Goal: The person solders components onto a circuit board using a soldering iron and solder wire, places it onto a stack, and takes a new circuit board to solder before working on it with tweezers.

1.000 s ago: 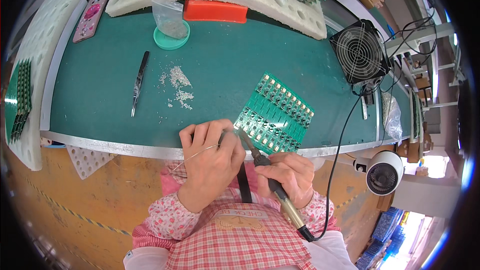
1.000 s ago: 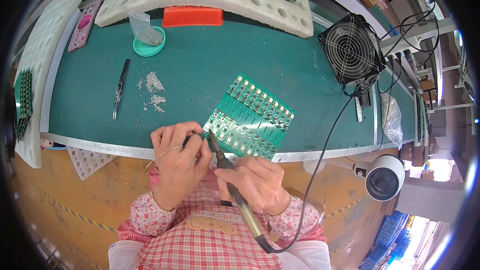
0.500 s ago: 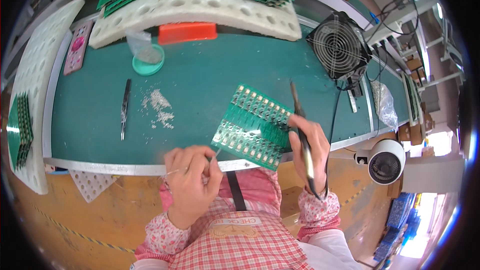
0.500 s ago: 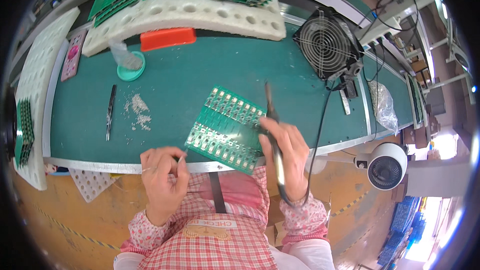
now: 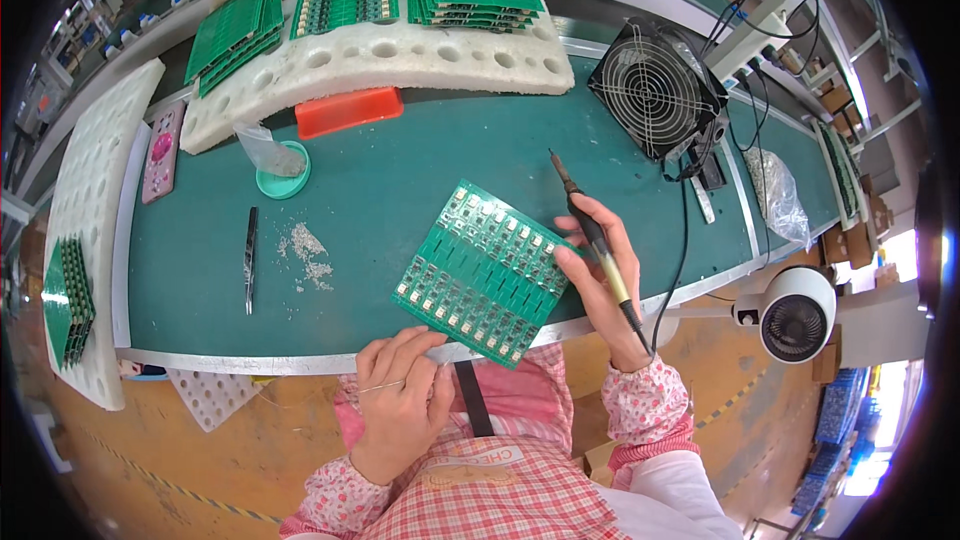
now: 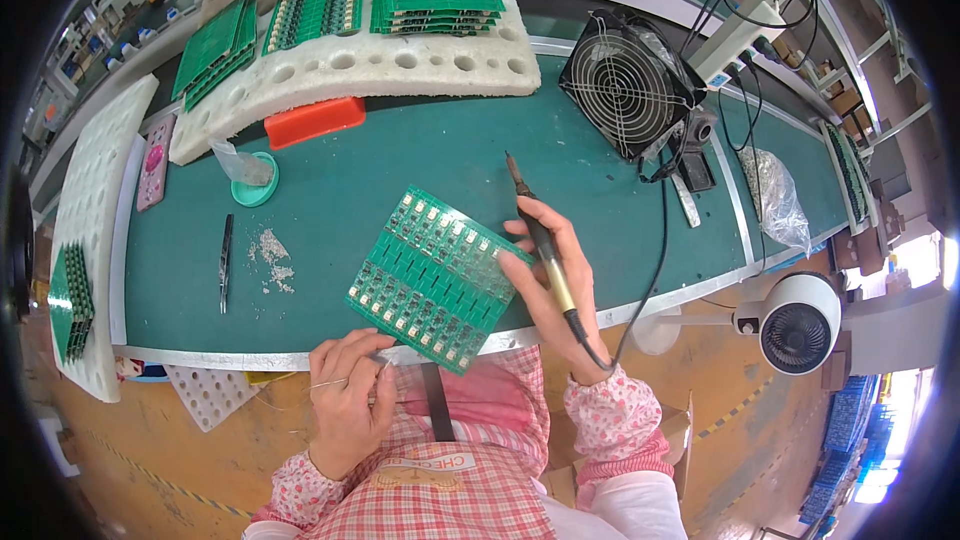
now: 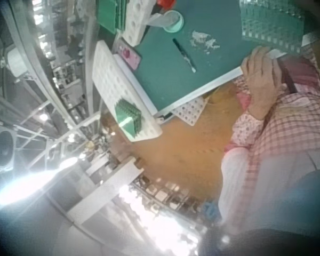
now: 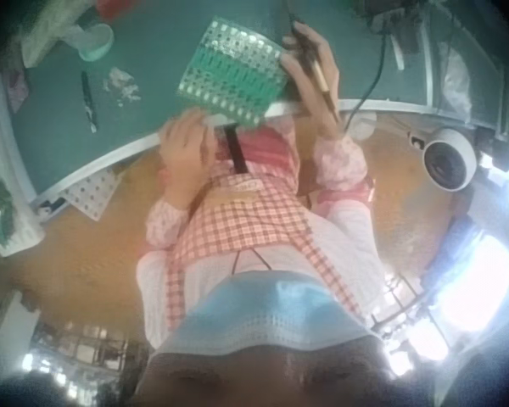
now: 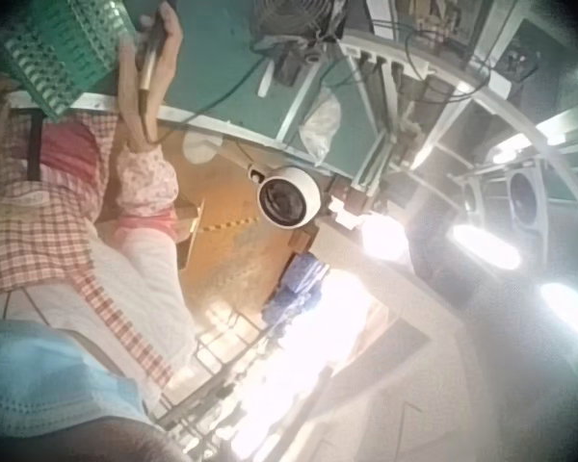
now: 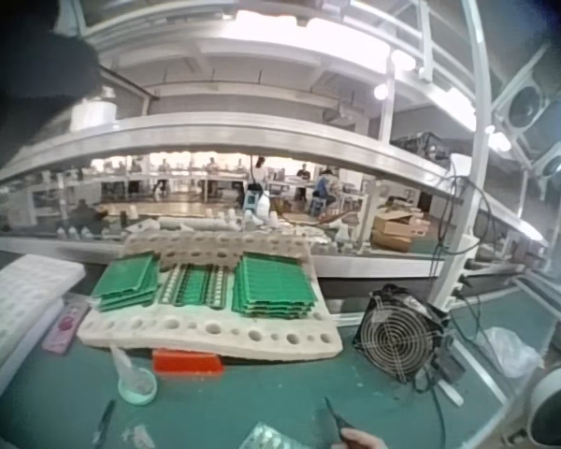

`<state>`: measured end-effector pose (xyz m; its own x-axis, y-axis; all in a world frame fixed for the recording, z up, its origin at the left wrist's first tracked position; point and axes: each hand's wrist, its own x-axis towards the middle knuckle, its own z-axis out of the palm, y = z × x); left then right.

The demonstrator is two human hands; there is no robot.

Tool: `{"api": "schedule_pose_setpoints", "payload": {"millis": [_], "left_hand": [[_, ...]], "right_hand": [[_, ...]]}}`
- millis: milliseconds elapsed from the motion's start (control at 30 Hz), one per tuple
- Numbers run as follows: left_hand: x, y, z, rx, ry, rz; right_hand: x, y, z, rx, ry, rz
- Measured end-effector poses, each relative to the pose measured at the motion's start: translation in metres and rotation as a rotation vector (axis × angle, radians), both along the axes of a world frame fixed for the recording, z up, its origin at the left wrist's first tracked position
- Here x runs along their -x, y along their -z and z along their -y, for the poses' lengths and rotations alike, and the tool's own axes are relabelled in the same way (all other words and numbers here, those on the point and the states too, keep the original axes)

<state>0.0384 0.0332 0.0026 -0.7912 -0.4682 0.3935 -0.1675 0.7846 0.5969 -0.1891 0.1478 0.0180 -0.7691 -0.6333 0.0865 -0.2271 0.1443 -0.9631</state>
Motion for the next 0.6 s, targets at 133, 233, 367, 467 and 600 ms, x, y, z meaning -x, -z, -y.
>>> {"api": "schedule_pose_setpoints", "payload": {"millis": [133,233,367,467,600], "left_hand": [[0.001,-0.004,0.000,0.008,-0.006,0.004],[0.000,-0.008,0.002,-0.089,-0.017,0.010],[0.009,-0.013,0.008,-0.553,-0.227,-0.161],[0.014,-0.015,0.017,-0.771,-0.201,-0.219],[0.019,-0.014,0.020,-0.856,-0.198,-0.303]], "right_hand": [[-0.007,-0.012,0.004,0.082,0.004,0.134],[-0.013,-0.012,0.005,0.193,0.036,0.292],[-0.027,-0.014,0.003,0.347,0.092,0.391],[-0.036,-0.009,0.001,0.342,0.127,0.296],[-0.043,-0.003,0.000,0.432,0.129,0.292]]}}
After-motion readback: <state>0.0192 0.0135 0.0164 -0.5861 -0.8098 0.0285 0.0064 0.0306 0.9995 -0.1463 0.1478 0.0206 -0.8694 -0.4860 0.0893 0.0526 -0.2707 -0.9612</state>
